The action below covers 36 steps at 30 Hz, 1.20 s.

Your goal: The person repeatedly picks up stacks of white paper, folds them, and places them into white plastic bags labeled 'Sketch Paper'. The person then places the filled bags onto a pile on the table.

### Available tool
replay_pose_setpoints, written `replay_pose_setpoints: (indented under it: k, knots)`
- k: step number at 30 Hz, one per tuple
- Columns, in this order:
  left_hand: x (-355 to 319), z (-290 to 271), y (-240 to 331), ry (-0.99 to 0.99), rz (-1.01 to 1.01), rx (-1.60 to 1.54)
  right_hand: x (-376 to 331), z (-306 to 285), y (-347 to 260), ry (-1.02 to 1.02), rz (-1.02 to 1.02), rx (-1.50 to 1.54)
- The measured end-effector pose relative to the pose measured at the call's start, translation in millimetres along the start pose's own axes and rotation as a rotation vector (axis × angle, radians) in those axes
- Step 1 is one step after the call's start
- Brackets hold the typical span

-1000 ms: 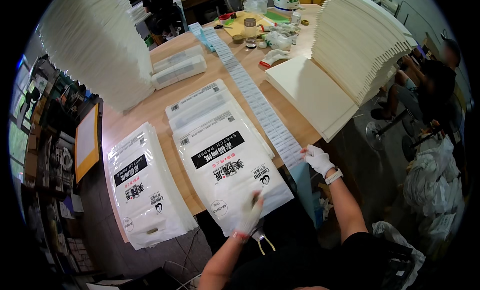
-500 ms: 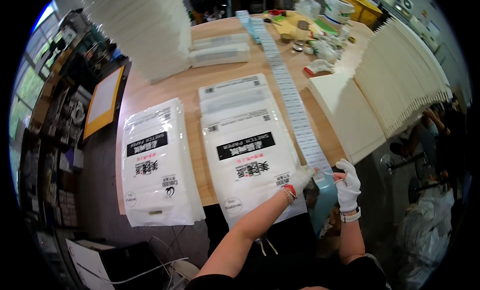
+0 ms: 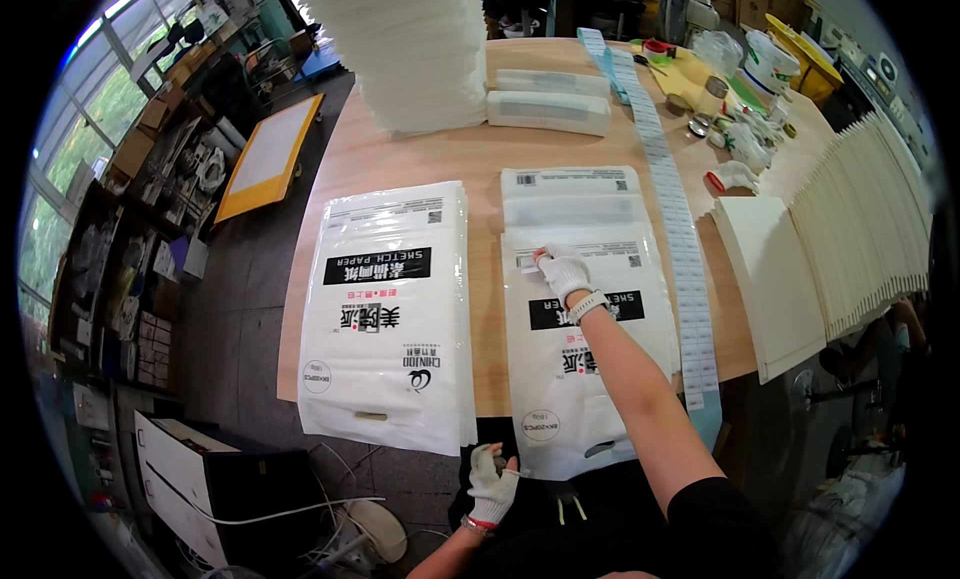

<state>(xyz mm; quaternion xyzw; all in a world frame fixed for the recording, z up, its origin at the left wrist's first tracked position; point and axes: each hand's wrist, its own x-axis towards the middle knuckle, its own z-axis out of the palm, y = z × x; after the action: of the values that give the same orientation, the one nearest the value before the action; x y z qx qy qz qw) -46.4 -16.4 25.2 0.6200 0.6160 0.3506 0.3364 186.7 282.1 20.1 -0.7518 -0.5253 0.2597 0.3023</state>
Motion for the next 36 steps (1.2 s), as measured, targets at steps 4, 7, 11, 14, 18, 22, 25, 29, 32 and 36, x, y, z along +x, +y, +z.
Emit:
replay_pose_setpoints:
  k: [4, 7, 11, 14, 18, 22, 25, 29, 32, 36]
  knots:
    - [-11.6, 4.1, -27.9, -0.038, -0.232, -0.140, 7.4, 8.9, -10.1, -0.024, 0.011, 0.013]
    - [-11.6, 15.1, -36.0, -0.088, -0.359, -0.263, 7.5, 5.4, -15.6, -0.013, 0.017, -0.081]
    - [-4.4, 18.2, -27.6, -0.143, -0.400, -0.302, 10.4, 4.7, -15.5, -0.062, 0.042, -0.119]
    - [0.3, 16.6, -21.0, -0.182, -0.401, -0.299, 13.3, 10.0, -6.3, -0.006, -0.046, -0.159]
    - [4.0, 15.6, -8.2, -0.206, -0.430, -0.259, 4.9, 9.0, -13.4, 0.020, -0.098, -0.201]
    - [-0.6, 27.4, -29.4, -0.402, -0.381, -0.144, -2.0, 7.5, -30.7, -0.053, -0.047, -0.342]
    - [-6.6, 28.3, -25.1, -0.314, -0.349, -0.259, 1.9, 10.8, -17.4, 0.057, -0.001, -0.344]
    - [-1.2, 8.2, -5.9, -0.248, -0.101, -0.169, -27.4, -37.5, 20.8, 0.107, 0.057, 0.058]
    - [10.0, -5.8, 17.1, -0.168, 0.092, -0.294, -134.7, -113.7, 19.8, 0.143, 0.010, -0.158]
    - [49.7, -20.3, 69.7, -0.169, 0.304, -0.389, -269.2, -154.9, 83.7, -0.149, 0.413, -0.305]
